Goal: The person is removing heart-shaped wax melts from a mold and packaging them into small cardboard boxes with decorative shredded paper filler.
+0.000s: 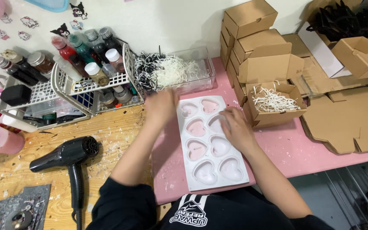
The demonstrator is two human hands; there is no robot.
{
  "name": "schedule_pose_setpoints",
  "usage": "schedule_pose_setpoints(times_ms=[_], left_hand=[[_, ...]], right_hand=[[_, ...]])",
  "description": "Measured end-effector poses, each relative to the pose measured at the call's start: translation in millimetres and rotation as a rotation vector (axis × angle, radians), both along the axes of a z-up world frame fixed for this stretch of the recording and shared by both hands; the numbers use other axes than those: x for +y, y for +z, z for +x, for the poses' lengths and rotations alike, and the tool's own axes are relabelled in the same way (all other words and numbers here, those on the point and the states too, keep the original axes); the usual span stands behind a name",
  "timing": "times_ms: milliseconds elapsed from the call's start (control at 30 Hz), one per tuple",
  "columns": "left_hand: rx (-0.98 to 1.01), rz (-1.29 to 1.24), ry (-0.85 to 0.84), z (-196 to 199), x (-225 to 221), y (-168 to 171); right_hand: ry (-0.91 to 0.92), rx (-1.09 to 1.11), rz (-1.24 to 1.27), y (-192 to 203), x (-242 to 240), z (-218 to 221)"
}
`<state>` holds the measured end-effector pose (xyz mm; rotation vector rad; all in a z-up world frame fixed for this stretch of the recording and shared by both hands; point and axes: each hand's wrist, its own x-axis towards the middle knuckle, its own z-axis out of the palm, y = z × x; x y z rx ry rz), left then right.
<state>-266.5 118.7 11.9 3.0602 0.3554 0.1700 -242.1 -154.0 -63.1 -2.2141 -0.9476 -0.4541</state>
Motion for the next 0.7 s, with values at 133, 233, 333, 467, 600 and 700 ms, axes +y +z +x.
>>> schedule_pose_setpoints(times_ms=[133,233,333,467,600,700], left_hand=[[0.411,-0.091,-0.074,-37,-7,-83],[0.386,-0.286,-0.131,-46,-5,-104],[0.243,-0.377,-0.149,-33,8,-102],[0.179,-0.538,-0.210,6,24,-98],[0.110,-0.768,-0.489,49,31,-127],[0.105,-0.762,-0.528,55,14,-129]], right_hand=[[-0.187,0.177,-0.024,3,-2,-9],[-0.121,0.308,0.051,-6,-7,-15],[-0.170,0.399,-0.002,3,-9,-35],[0.025,0.532,0.017,-1,-17,-68],[0.377,0.702,-0.222,29,-20,-98],[0.190,0.634,-0.127,43,-21,-88]])
